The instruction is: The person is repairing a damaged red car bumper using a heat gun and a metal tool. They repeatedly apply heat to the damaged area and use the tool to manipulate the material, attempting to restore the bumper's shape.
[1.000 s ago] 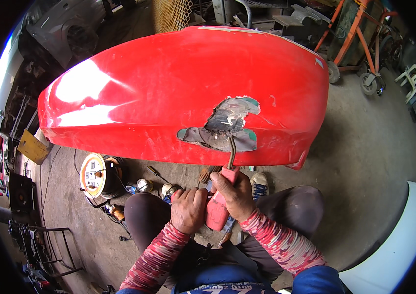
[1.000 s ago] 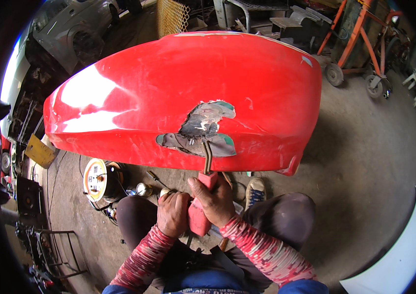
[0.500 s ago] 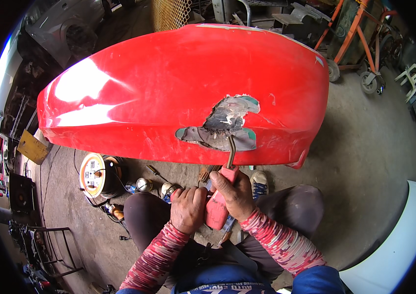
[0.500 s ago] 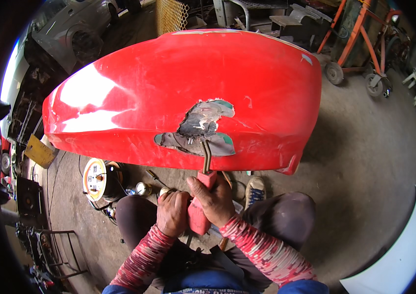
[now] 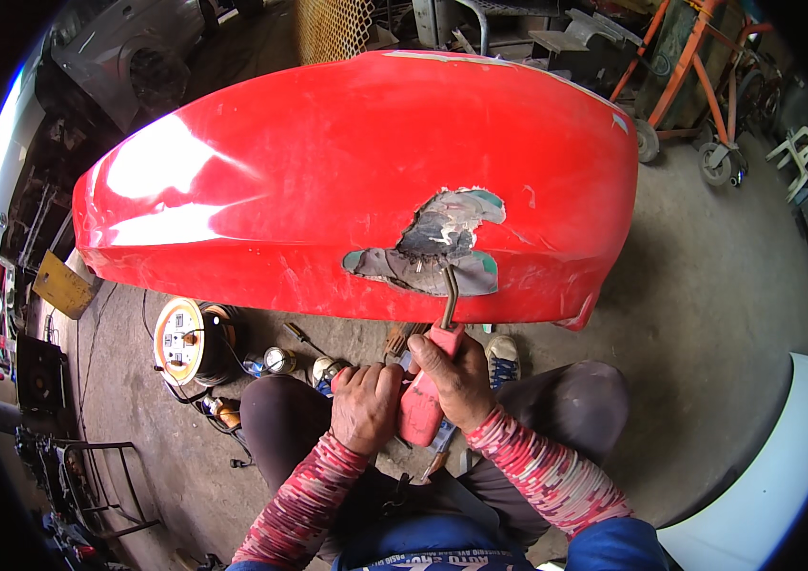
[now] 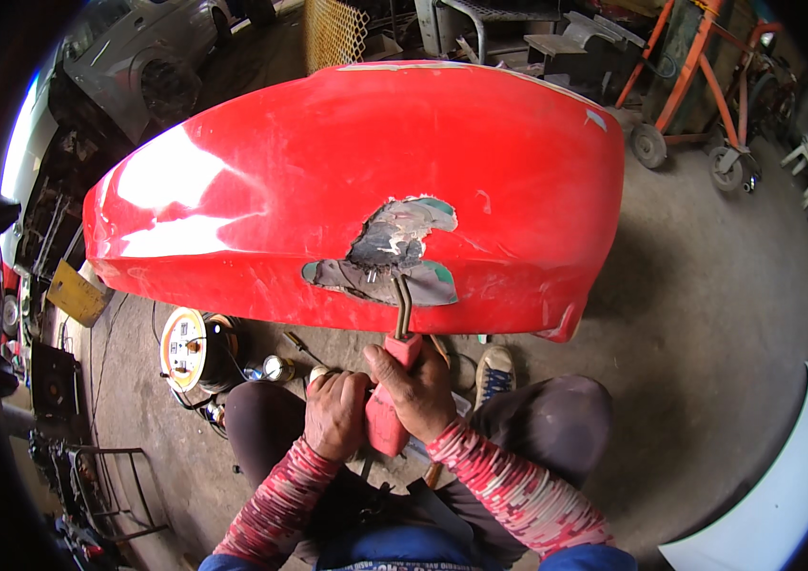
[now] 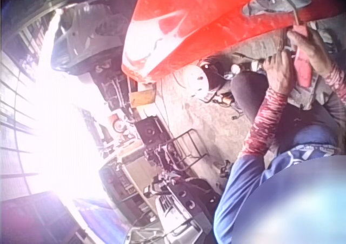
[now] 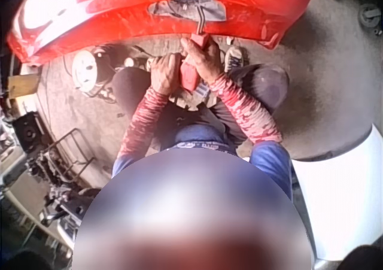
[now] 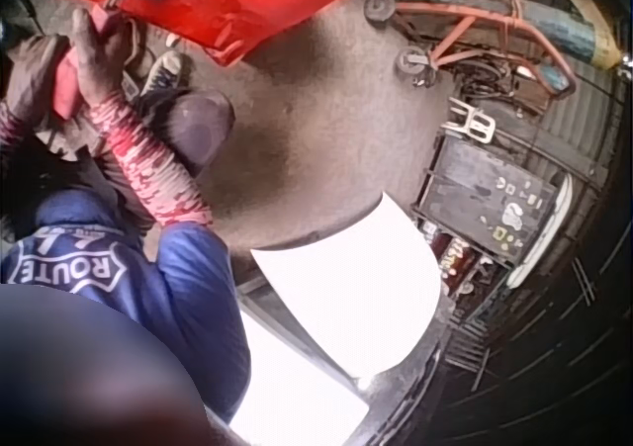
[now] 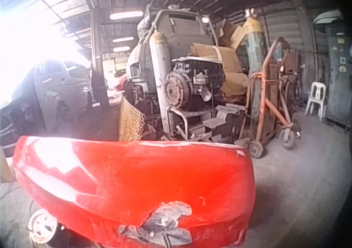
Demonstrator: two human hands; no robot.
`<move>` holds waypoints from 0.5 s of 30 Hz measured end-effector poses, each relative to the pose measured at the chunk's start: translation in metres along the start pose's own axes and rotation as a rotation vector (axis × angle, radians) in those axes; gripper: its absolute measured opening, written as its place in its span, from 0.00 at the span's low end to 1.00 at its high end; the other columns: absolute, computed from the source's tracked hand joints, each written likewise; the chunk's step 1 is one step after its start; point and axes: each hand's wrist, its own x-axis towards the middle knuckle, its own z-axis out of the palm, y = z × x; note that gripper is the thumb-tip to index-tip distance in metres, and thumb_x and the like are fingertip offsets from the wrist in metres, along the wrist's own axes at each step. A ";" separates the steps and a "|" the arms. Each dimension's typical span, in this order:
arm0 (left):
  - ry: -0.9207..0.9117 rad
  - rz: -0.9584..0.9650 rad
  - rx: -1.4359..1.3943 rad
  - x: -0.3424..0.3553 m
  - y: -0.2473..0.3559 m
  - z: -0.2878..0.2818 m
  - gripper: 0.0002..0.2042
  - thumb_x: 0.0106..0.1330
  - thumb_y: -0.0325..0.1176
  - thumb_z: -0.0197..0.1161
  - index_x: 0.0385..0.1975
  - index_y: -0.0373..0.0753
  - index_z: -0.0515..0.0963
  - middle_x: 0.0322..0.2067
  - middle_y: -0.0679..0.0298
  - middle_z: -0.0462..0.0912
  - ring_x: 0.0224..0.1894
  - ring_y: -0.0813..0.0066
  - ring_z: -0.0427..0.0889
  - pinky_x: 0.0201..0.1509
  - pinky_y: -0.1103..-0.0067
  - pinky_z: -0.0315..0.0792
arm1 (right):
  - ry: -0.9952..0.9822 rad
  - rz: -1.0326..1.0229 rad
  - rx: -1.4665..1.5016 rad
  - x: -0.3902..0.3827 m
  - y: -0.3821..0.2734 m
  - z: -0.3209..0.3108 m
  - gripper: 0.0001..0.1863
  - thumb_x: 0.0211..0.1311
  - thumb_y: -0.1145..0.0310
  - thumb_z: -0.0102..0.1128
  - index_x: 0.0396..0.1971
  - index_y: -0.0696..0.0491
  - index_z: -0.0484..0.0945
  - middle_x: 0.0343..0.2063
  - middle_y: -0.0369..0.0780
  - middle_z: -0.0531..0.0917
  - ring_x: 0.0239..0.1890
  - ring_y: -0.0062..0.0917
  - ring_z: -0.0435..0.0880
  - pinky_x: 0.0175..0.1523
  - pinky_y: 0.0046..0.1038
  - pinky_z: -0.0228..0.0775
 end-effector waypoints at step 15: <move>-0.082 0.063 -0.087 -0.007 -0.004 -0.007 0.13 0.55 0.28 0.62 0.41 0.38 0.74 0.30 0.59 0.78 0.36 0.59 0.81 0.43 0.65 0.70 | 0.011 0.024 -0.011 -0.009 0.001 -0.001 0.12 0.67 0.63 0.68 0.30 0.55 0.76 0.24 0.31 0.79 0.27 0.15 0.76 0.34 0.24 0.70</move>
